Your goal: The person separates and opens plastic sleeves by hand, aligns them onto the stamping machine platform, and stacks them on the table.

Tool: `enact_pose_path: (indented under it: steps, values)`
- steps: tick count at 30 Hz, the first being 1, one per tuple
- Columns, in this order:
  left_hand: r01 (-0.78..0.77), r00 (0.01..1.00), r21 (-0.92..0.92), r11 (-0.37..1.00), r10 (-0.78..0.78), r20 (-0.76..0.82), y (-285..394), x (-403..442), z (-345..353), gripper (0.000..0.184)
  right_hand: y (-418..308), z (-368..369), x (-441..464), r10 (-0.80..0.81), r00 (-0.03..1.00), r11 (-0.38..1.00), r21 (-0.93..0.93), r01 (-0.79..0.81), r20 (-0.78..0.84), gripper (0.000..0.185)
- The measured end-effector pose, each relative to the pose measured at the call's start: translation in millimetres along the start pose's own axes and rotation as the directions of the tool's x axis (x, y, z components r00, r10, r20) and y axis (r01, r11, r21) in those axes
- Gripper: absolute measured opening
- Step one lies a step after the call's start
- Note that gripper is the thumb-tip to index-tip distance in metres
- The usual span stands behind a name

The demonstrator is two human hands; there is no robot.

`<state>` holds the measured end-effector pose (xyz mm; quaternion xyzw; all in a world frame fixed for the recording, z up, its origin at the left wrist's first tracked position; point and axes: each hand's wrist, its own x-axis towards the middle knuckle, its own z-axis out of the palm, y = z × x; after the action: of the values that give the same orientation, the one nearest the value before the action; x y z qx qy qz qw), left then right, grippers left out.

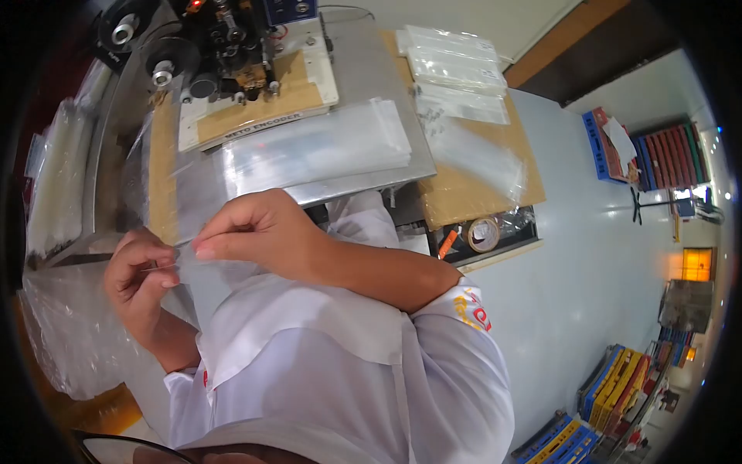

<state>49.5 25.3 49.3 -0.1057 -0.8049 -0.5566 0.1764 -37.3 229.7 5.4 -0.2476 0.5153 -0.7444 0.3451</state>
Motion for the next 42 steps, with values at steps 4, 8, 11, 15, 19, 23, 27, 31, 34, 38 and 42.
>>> enact_pose_path:
  steps: [4,8,11,15,19,23,27,31,34,38,42]
  values:
    - [0.044,0.999,0.083,0.996,-0.044,-0.005,5,5,0,0.018,3,-4,2,0.04,0.999,0.999,-0.005,-0.04,0.016,0.017]
    - [0.163,0.877,0.099,0.982,-0.098,-0.47,7,15,30,0.01,9,0,1,-0.122,0.992,0.992,-0.05,0.12,-0.03,0.02]
    - [-0.174,0.982,0.142,0.974,0.183,-0.05,8,2,37,0.005,24,-1,6,-0.41,0.911,0.859,-0.353,0.371,-0.041,0.022]
    - [0.134,0.952,0.211,0.968,-0.067,-0.298,-1,16,38,0.003,20,2,-3,-0.38,0.925,0.808,-0.494,0.321,-0.02,0.023]
    - [-0.133,0.991,0.154,0.979,0.132,0.021,10,3,30,0.007,26,1,3,-0.27,0.957,0.936,-0.263,0.235,-0.107,0.024]
    - [0.206,0.925,0.184,0.961,-0.13,-0.357,-6,22,27,0.008,23,1,0,-0.285,0.958,0.928,-0.258,0.268,-0.031,0.022]
    - [0.113,0.985,0.133,0.985,-0.093,-0.146,1,11,17,0.009,8,-5,-3,-0.096,0.995,0.995,-0.001,0.096,-0.015,0.02]
    - [0.081,0.997,0.063,0.995,-0.08,-0.014,-6,15,8,0.014,4,-11,0,-0.037,0.999,0.999,0.014,0.037,-0.036,0.018]
    - [0.08,0.994,0.017,0.997,-0.081,0.072,-7,18,1,0.019,2,-10,0,-0.006,0.998,0.999,0.047,0.009,-0.069,0.015]
    - [0.075,0.983,0.018,0.997,-0.076,0.168,-11,23,6,0.018,5,-16,0,-0.032,0.999,0.989,0.141,0.037,-0.038,0.014]
    - [0.068,0.982,-0.404,0.912,-0.133,-0.135,-12,24,16,0.021,-13,3,-2,-0.739,0.659,0.606,-0.566,0.56,-0.14,0.024]
